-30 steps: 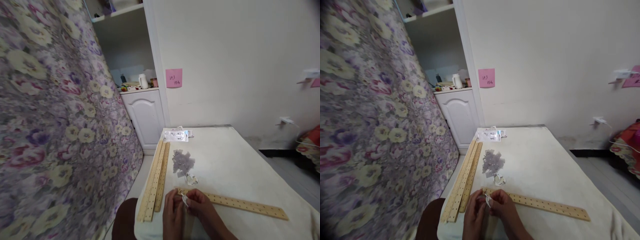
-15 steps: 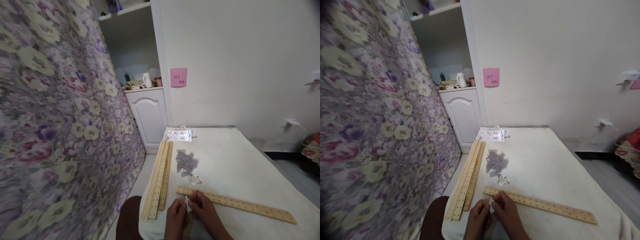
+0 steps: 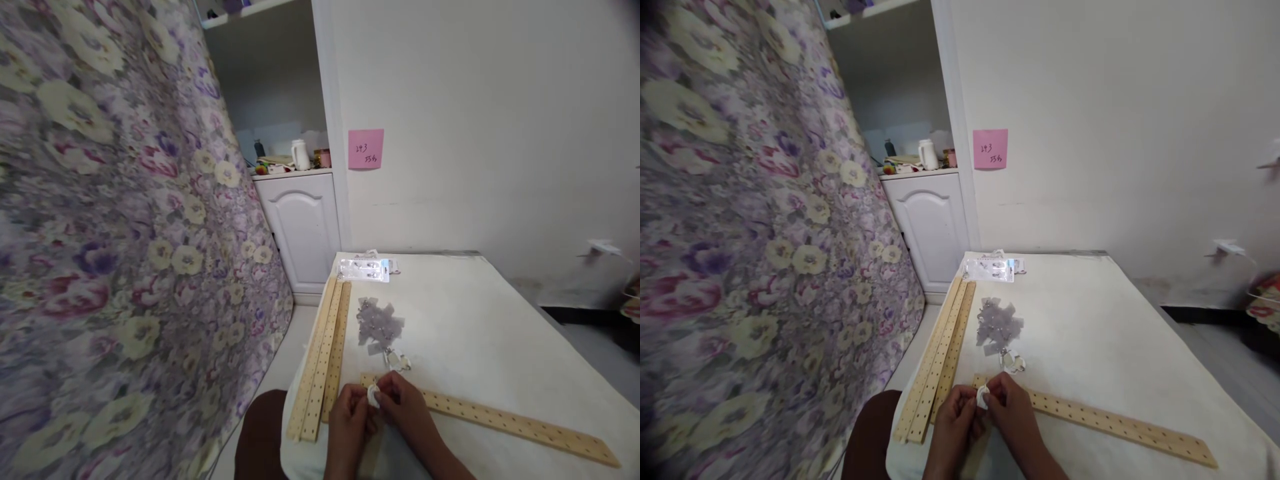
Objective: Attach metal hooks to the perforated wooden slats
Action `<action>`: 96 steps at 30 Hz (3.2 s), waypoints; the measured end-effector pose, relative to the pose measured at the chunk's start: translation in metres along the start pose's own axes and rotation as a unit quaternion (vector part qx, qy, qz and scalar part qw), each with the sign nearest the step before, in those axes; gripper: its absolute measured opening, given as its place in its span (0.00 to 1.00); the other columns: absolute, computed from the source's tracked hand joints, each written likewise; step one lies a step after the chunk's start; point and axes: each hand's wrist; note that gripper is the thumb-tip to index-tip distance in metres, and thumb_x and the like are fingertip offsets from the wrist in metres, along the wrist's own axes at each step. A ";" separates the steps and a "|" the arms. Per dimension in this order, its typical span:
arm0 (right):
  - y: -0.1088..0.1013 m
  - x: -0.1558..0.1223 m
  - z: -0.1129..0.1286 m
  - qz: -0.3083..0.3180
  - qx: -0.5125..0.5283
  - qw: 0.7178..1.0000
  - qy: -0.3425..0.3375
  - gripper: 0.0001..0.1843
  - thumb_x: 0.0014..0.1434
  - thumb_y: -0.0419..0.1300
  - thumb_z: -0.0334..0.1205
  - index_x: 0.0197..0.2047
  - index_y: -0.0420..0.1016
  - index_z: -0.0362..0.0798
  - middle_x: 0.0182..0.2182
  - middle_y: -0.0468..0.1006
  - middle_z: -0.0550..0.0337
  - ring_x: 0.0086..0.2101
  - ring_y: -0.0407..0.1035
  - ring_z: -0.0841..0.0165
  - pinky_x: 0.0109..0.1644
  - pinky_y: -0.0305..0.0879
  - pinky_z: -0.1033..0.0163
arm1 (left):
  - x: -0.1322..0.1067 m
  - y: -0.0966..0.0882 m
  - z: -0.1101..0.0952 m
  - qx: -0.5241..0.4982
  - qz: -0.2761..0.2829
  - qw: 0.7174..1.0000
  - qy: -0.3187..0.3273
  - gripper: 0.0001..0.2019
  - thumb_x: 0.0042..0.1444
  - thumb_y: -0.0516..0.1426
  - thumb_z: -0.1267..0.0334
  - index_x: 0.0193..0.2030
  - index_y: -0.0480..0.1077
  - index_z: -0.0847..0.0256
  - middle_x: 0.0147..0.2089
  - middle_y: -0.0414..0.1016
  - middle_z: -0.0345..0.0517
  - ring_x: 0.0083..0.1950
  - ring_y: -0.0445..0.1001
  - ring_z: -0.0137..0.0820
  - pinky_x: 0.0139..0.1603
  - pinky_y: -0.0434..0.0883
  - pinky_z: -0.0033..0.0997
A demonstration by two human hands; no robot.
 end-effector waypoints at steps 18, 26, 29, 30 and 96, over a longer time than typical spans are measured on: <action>0.001 -0.009 0.011 0.002 0.068 0.997 0.044 0.09 0.51 0.55 0.41 0.36 0.71 0.49 0.29 0.79 0.60 0.27 0.75 0.65 0.26 0.68 0.65 | -0.004 0.004 0.007 -0.031 -0.004 0.999 0.028 0.15 0.55 0.55 0.49 0.35 0.66 0.61 0.20 0.66 0.33 0.18 0.61 0.22 0.20 0.57 0.21; -0.002 -0.010 -0.004 0.007 -0.023 0.999 -0.026 0.14 0.56 0.49 0.40 0.40 0.73 0.48 0.33 0.78 0.57 0.25 0.74 0.67 0.31 0.70 0.61 | -0.005 0.002 0.012 -0.034 -0.019 0.998 0.051 0.20 0.57 0.54 0.48 0.49 0.66 0.60 0.25 0.66 0.34 0.20 0.62 0.23 0.21 0.59 0.21; -0.005 -0.009 -0.002 0.004 -0.091 0.993 -0.072 0.14 0.56 0.49 0.38 0.37 0.75 0.49 0.33 0.78 0.57 0.29 0.73 0.66 0.36 0.69 0.60 | -0.007 0.002 0.010 -0.010 -0.007 0.998 0.062 0.16 0.55 0.57 0.52 0.45 0.69 0.60 0.25 0.66 0.34 0.23 0.64 0.23 0.24 0.62 0.21; -0.005 -0.009 -0.001 -0.005 -0.101 0.992 -0.079 0.14 0.56 0.49 0.38 0.37 0.75 0.49 0.33 0.78 0.57 0.32 0.74 0.65 0.38 0.69 0.60 | -0.008 0.001 0.010 -0.006 -0.004 0.998 0.065 0.15 0.55 0.58 0.52 0.43 0.70 0.60 0.24 0.66 0.34 0.23 0.64 0.23 0.25 0.62 0.21; -0.002 0.011 0.000 -0.035 -0.318 0.915 -0.245 0.14 0.58 0.52 0.30 0.44 0.74 0.53 0.41 0.77 0.57 0.42 0.70 0.64 0.47 0.68 0.56 | 0.007 0.011 0.008 0.018 -0.094 0.995 -0.033 0.16 0.47 0.61 0.49 0.31 0.67 0.61 0.20 0.71 0.37 0.18 0.69 0.26 0.15 0.63 0.21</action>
Point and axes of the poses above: each hand's wrist, its own x-axis towards the middle knuckle, its own y-axis out of the palm, z = x × y
